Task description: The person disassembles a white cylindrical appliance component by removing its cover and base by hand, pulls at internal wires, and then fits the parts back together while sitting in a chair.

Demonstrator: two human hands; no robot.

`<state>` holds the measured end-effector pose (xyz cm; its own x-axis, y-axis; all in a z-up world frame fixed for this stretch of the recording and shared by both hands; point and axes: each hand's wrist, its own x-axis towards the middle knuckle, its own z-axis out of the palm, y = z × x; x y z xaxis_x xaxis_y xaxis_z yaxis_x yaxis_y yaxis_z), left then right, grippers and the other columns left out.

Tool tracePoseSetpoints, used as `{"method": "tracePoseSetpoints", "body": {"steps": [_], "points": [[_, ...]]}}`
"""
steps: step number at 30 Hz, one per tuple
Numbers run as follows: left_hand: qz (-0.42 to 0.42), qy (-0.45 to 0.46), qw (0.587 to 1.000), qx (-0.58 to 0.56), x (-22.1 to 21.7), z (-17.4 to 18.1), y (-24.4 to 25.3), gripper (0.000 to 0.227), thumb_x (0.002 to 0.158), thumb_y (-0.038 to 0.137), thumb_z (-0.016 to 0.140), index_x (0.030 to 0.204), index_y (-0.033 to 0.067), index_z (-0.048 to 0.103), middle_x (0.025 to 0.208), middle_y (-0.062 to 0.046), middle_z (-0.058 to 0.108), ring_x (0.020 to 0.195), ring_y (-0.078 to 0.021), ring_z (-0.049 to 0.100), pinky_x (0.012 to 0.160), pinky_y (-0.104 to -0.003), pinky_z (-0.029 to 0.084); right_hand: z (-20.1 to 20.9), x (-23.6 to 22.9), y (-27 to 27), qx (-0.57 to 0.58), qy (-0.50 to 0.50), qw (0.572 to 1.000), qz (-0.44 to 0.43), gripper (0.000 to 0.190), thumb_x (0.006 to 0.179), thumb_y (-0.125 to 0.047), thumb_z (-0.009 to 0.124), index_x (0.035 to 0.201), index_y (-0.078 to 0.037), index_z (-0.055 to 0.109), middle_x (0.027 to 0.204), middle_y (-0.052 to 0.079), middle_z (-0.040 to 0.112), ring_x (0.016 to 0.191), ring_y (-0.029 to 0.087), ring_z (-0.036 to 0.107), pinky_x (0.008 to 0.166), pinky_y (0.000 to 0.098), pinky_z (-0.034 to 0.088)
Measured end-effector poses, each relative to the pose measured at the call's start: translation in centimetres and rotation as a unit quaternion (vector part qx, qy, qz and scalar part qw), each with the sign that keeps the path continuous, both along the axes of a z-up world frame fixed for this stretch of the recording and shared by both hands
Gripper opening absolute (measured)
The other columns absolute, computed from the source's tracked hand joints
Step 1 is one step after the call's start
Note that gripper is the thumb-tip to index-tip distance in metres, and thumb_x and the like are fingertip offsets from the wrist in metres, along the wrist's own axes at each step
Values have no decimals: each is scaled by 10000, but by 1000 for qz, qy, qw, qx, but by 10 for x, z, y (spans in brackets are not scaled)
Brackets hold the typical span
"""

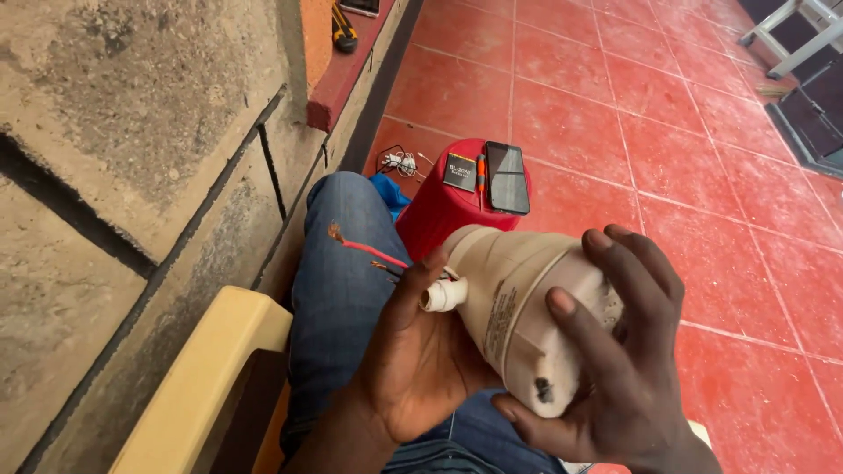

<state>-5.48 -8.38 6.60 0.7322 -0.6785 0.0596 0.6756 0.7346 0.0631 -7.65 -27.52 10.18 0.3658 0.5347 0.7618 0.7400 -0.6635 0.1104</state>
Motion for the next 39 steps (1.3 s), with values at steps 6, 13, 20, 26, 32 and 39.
{"method": "tracePoseSetpoints", "body": {"steps": [6,13,20,26,32,39], "points": [[210,-7,961,178,-13,18,-9,536,806,104,629,1307,253,510,1323,-77,650,1188,-252,615,931,-406,505,-1,-1,8,107,128,986,-20,812,792,-611,636,1333,-35,447,1354,335,493,1295,440,564,1049,518,500],[332,-8,916,226,-26,25,-18,796,668,74,638,1402,260,393,1345,-63,624,1168,-231,592,870,-443,516,-7,1,19,155,106,982,-27,744,854,-573,538,1337,-13,460,1391,362,533,1295,447,581,1096,508,480],[329,-26,917,225,-25,22,-17,781,674,89,628,1392,267,380,1299,-75,595,1171,-269,592,835,-453,527,7,1,17,174,150,973,-16,809,822,-539,513,1360,63,458,1414,346,552,1366,459,578,1129,517,499],[345,-126,912,185,-30,5,-27,730,739,135,642,1395,242,340,1345,-80,552,1230,-284,569,892,-457,542,12,1,16,188,173,966,-37,813,857,-593,467,1367,39,476,1392,260,591,1306,386,619,1095,466,486],[369,-177,901,144,-25,-13,-32,742,814,165,680,1447,249,301,1435,-67,486,1294,-275,533,955,-472,536,8,3,15,226,222,948,-45,799,863,-604,456,1382,3,491,1367,159,617,1207,273,642,1008,390,490],[425,-224,866,137,-23,-12,-37,782,800,156,676,1471,188,274,1447,-94,452,1301,-293,499,1049,-508,482,7,8,17,296,276,914,-34,791,869,-649,448,1331,-13,533,1346,143,628,1175,252,631,961,386,512]]}}
